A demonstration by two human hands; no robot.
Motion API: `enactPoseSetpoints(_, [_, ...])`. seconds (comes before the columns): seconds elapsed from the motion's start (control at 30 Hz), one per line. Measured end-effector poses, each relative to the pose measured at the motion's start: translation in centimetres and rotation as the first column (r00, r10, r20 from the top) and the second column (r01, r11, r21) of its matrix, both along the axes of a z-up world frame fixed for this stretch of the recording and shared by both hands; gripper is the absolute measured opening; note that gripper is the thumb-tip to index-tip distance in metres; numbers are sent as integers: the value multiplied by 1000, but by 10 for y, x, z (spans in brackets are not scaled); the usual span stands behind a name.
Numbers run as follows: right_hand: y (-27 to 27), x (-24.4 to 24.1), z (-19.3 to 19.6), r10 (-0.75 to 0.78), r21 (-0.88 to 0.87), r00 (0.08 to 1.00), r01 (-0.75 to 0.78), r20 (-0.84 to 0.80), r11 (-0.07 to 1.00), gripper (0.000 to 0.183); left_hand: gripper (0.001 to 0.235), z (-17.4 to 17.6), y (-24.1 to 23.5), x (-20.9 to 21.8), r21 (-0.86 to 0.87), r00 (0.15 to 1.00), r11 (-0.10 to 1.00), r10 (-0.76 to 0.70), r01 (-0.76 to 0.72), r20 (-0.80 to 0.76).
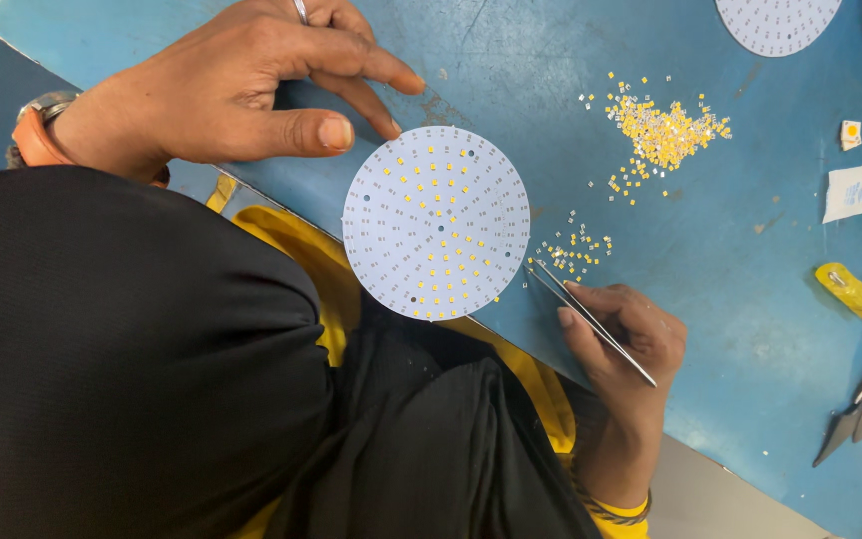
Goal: The person uses tweezers to pick up small yellow LED components from a pile on the table and places them into designated spots on a circular LED board. The person continues this process throughout the clip, filling multiple positions on the board.
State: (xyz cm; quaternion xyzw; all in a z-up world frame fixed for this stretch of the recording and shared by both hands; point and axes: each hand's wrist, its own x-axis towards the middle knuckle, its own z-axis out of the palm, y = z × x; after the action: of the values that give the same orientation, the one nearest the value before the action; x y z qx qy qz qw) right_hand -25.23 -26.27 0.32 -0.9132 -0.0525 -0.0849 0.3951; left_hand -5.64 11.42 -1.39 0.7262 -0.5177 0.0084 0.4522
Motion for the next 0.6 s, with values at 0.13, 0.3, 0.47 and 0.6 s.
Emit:
enactPoseSetpoints(0.13, [0,0,0,-5,11,1000,5,-10,1000,17,77,-1,0,-1,46,999,999,17,-15,-43])
enactPoseSetpoints(0.3, [1,-1,2,-12,-30,1000,12,18,999,14,75,-3,2,-2,42,999,999,29,-28,-19])
enactPoseSetpoints(0.47, [3,7,7,113,71,992,-109,-56,992,16,73,-5,2,-3,53,999,998,34,-34,-15])
enactPoseSetpoints(0.6, [4,19,10,191,26,978,-190,-84,981,20,73,-6,1,-2,50,999,998,39,-39,2])
